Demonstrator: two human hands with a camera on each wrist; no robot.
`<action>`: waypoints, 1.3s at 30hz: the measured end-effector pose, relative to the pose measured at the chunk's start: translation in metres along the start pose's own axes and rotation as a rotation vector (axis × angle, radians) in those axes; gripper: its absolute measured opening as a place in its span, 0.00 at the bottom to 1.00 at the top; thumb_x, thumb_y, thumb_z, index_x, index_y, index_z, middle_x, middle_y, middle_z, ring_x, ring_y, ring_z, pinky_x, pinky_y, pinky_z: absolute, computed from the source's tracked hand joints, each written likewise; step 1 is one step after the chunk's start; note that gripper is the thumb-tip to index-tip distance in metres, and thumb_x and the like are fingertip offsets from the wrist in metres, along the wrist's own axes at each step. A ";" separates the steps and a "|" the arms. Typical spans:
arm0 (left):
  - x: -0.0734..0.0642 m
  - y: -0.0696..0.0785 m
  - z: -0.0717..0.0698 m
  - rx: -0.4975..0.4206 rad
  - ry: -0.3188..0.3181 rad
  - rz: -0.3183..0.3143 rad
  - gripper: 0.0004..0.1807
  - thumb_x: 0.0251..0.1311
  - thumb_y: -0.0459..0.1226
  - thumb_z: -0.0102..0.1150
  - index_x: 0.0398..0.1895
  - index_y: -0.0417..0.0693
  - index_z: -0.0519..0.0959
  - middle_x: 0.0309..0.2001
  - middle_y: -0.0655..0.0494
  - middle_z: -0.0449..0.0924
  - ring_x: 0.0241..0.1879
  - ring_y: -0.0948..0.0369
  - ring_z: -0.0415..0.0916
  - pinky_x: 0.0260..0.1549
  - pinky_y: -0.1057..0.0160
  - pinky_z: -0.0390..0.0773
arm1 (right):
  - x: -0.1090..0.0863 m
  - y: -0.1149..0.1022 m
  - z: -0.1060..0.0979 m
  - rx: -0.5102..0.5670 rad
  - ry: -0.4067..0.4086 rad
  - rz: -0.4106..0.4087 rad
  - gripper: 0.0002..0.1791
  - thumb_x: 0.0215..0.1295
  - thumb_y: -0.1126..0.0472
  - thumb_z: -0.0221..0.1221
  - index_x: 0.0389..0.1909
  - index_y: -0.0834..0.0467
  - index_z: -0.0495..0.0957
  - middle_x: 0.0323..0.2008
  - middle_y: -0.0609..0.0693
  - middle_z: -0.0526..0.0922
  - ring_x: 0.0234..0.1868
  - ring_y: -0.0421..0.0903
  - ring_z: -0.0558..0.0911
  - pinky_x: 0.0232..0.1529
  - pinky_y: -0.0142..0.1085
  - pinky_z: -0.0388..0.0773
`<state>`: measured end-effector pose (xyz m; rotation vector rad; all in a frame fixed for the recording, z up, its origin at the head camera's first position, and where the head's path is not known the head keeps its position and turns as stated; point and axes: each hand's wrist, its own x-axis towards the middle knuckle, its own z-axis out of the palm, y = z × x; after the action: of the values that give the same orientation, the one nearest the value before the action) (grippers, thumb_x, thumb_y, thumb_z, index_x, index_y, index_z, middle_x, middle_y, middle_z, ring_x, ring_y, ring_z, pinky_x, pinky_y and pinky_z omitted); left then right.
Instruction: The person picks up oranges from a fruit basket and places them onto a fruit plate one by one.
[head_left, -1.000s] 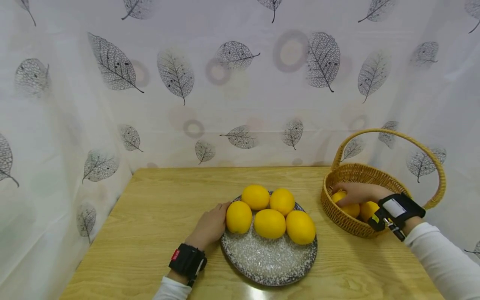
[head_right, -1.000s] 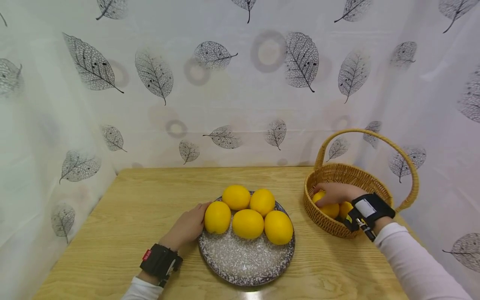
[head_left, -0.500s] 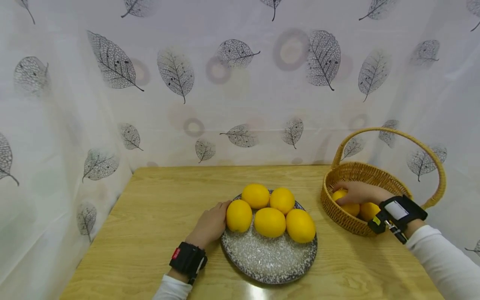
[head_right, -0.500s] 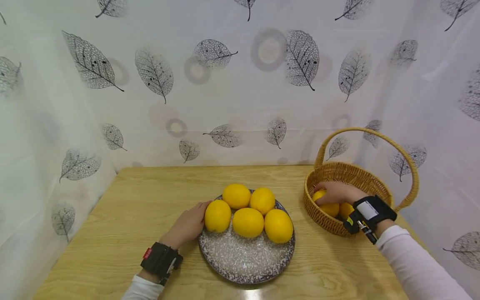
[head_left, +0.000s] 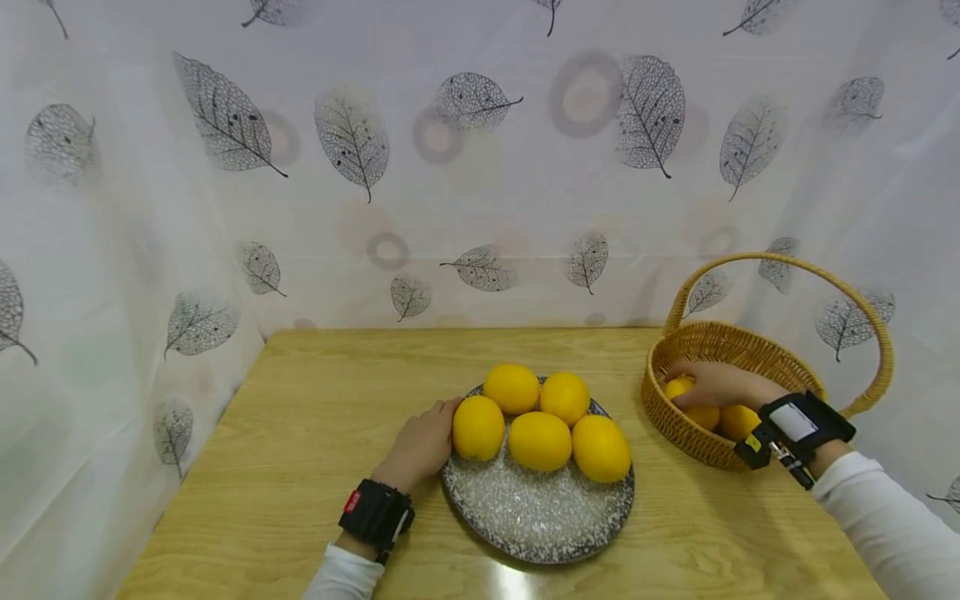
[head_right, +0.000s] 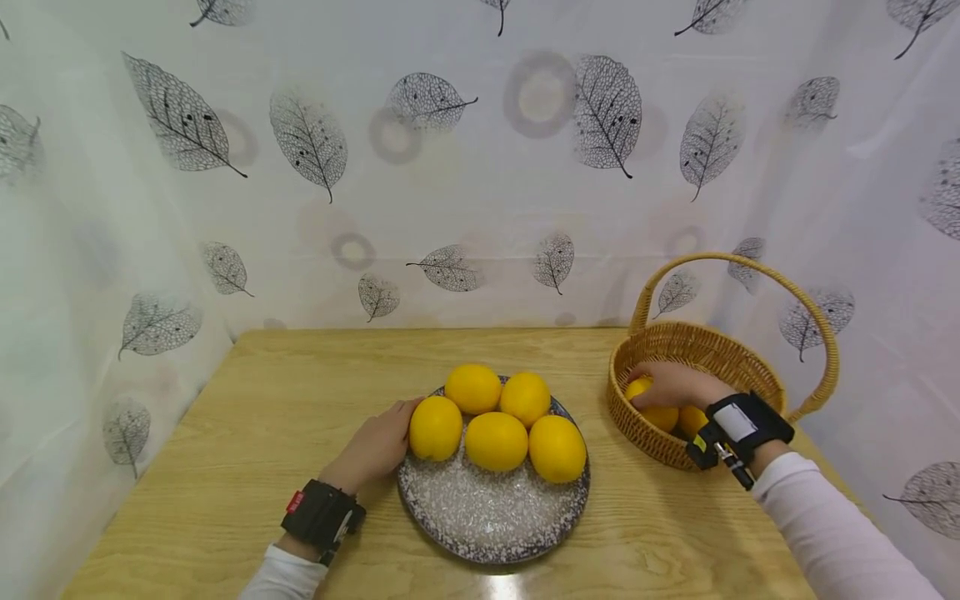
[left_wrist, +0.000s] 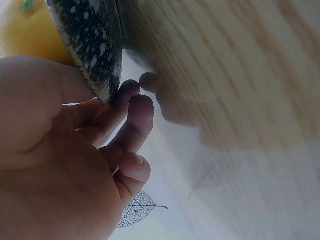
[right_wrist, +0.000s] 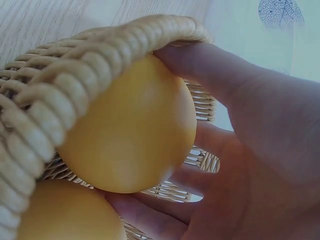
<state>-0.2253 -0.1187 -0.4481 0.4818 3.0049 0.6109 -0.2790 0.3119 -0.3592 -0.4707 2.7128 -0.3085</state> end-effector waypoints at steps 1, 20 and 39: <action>0.000 0.000 -0.001 0.000 -0.001 0.000 0.25 0.69 0.33 0.46 0.68 0.38 0.66 0.62 0.38 0.75 0.59 0.44 0.73 0.57 0.38 0.75 | 0.000 0.000 0.000 0.001 0.001 0.004 0.33 0.60 0.51 0.61 0.60 0.69 0.72 0.58 0.77 0.75 0.57 0.73 0.72 0.54 0.66 0.72; -0.001 0.000 -0.003 -0.004 -0.006 -0.004 0.24 0.70 0.33 0.45 0.69 0.39 0.66 0.63 0.39 0.75 0.58 0.44 0.74 0.57 0.38 0.75 | -0.002 0.000 0.004 0.000 0.097 0.029 0.32 0.57 0.50 0.62 0.58 0.68 0.75 0.57 0.77 0.76 0.56 0.73 0.73 0.53 0.65 0.73; 0.001 -0.001 0.000 -0.016 -0.023 -0.023 0.25 0.71 0.35 0.44 0.70 0.40 0.65 0.64 0.39 0.74 0.60 0.44 0.72 0.59 0.37 0.73 | -0.016 -0.009 0.001 -0.048 0.291 0.067 0.33 0.52 0.48 0.66 0.53 0.67 0.77 0.51 0.74 0.79 0.50 0.69 0.76 0.46 0.63 0.76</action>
<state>-0.2267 -0.1198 -0.4484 0.4494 2.9774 0.6223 -0.2619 0.3090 -0.3522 -0.3710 3.0171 -0.3162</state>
